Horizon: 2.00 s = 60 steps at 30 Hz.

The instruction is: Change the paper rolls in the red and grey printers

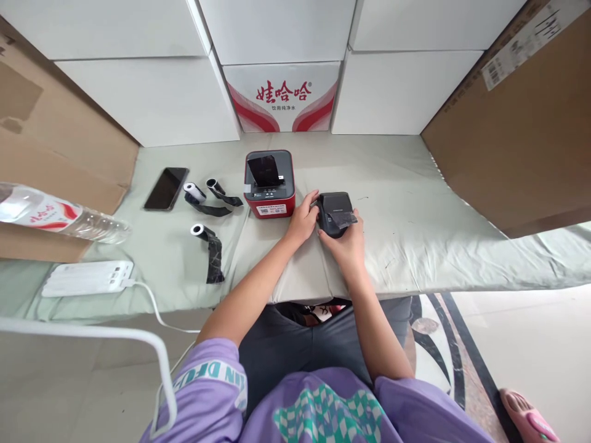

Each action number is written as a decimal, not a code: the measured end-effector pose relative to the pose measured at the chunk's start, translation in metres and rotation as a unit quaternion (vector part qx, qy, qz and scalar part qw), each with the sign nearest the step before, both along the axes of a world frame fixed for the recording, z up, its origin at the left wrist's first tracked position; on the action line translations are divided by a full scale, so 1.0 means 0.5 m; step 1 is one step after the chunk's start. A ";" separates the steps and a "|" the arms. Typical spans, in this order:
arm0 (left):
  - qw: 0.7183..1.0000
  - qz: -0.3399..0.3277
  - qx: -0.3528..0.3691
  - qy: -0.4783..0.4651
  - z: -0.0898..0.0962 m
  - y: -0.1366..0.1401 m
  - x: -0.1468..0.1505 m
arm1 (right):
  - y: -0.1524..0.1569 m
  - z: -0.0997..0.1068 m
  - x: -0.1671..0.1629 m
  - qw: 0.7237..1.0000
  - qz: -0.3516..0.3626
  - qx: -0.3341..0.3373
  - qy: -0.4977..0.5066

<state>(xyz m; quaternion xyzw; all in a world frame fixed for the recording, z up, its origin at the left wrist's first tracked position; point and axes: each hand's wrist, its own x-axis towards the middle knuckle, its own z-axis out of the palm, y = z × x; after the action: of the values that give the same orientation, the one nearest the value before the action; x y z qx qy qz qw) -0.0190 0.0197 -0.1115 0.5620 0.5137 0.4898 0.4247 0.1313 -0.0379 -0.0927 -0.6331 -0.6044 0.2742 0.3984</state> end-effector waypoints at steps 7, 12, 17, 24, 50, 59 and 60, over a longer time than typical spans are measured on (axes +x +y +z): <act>1.000 0.013 0.018 0.006 0.006 -0.002 0.005 | 0.014 -0.007 0.012 0.999 0.026 0.026 -0.008; 0.986 0.048 0.134 0.083 0.029 -0.040 0.009 | 0.025 -0.001 0.008 0.998 0.021 0.033 -0.048; 0.939 0.136 0.269 0.163 0.080 -0.090 -0.072 | -0.040 0.083 -0.012 0.990 -0.057 0.111 -0.069; 0.933 0.351 0.044 -0.070 0.089 -0.038 -0.232 | 0.034 0.073 -0.137 0.978 0.198 0.029 0.063; 0.912 0.338 -0.004 -0.232 0.085 0.000 -0.243 | 0.108 -0.026 -0.237 0.978 0.159 0.097 0.093; 0.913 0.358 -0.009 -0.195 0.093 0.002 -0.234 | 0.112 -0.043 -0.234 0.973 0.166 0.115 0.108; 0.915 0.363 -0.007 -0.179 0.094 -0.002 -0.233 | 0.113 -0.044 -0.234 0.973 0.167 0.118 0.108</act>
<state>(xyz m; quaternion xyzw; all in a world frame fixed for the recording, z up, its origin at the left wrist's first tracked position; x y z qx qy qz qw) -0.1357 0.0189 -0.0643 0.2370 0.6015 0.6985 0.3068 0.0144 0.0186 -0.1149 -0.4386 -0.6832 0.3304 0.4814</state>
